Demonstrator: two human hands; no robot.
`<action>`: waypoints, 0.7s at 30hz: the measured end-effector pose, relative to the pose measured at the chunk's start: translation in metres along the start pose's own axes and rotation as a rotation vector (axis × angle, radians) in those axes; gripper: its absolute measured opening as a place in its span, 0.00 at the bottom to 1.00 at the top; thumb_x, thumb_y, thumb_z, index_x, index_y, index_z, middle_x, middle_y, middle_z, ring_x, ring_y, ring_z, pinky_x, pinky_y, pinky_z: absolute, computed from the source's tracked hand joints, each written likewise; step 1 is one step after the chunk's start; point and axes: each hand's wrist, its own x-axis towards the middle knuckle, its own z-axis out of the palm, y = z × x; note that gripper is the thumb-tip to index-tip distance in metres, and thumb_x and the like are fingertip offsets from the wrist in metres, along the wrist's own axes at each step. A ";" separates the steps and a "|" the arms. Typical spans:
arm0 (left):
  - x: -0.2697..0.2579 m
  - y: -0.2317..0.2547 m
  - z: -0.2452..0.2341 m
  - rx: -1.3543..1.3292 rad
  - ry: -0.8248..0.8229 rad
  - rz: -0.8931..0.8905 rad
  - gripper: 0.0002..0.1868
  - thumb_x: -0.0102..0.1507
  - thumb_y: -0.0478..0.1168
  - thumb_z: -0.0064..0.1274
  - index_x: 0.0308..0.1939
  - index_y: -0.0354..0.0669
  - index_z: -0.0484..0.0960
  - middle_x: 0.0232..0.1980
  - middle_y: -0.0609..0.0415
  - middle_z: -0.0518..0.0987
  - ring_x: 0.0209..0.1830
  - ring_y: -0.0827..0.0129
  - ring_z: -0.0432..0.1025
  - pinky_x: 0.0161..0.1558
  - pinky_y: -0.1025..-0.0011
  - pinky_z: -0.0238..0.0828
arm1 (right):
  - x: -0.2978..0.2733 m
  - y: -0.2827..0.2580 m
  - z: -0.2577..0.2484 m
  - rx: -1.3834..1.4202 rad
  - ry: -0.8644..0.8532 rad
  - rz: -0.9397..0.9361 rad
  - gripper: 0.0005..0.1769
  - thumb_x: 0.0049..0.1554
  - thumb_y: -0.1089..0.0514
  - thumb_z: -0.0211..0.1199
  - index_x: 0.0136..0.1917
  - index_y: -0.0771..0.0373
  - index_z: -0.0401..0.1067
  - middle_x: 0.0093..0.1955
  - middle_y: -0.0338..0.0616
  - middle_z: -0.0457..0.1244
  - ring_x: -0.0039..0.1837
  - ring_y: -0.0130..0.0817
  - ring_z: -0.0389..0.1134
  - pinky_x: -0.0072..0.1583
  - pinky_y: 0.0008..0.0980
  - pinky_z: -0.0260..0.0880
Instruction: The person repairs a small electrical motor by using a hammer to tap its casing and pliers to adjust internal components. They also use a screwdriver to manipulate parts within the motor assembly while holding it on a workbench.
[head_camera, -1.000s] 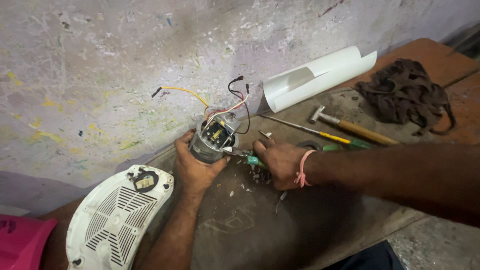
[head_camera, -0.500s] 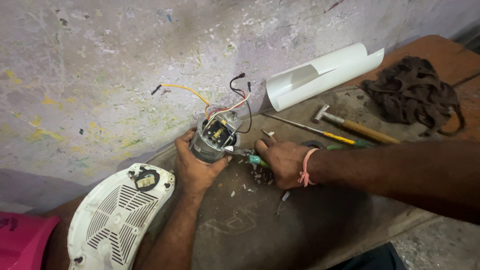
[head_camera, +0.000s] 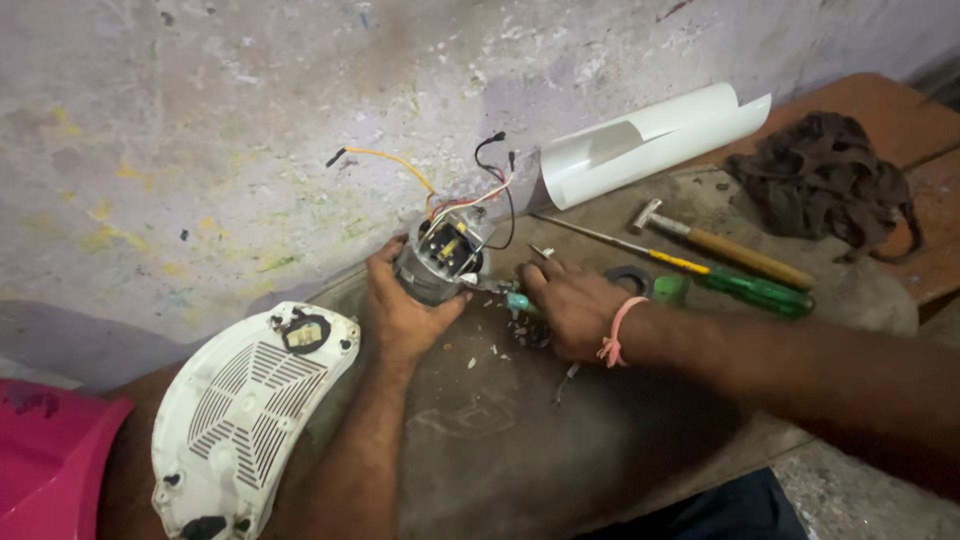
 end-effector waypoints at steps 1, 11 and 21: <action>-0.001 -0.001 0.001 0.009 0.002 0.001 0.55 0.41 0.49 0.80 0.64 0.34 0.64 0.59 0.36 0.75 0.58 0.45 0.73 0.57 0.54 0.71 | -0.003 -0.002 0.003 -0.025 0.033 0.011 0.34 0.44 0.64 0.61 0.65 0.67 0.58 0.61 0.63 0.61 0.62 0.64 0.64 0.61 0.55 0.64; -0.003 -0.018 0.011 -0.047 0.056 0.123 0.55 0.43 0.51 0.80 0.64 0.33 0.63 0.60 0.36 0.72 0.60 0.44 0.70 0.60 0.51 0.69 | -0.046 -0.012 0.004 -0.254 -0.010 0.231 0.43 0.51 0.58 0.57 0.78 0.68 0.51 0.59 0.60 0.65 0.61 0.58 0.67 0.63 0.50 0.65; -0.004 -0.021 0.017 -0.108 0.085 0.147 0.54 0.43 0.50 0.79 0.64 0.33 0.63 0.61 0.37 0.72 0.61 0.44 0.70 0.61 0.50 0.68 | -0.029 -0.021 0.016 -0.110 0.167 0.227 0.36 0.58 0.34 0.60 0.69 0.62 0.65 0.58 0.63 0.65 0.62 0.59 0.66 0.62 0.52 0.65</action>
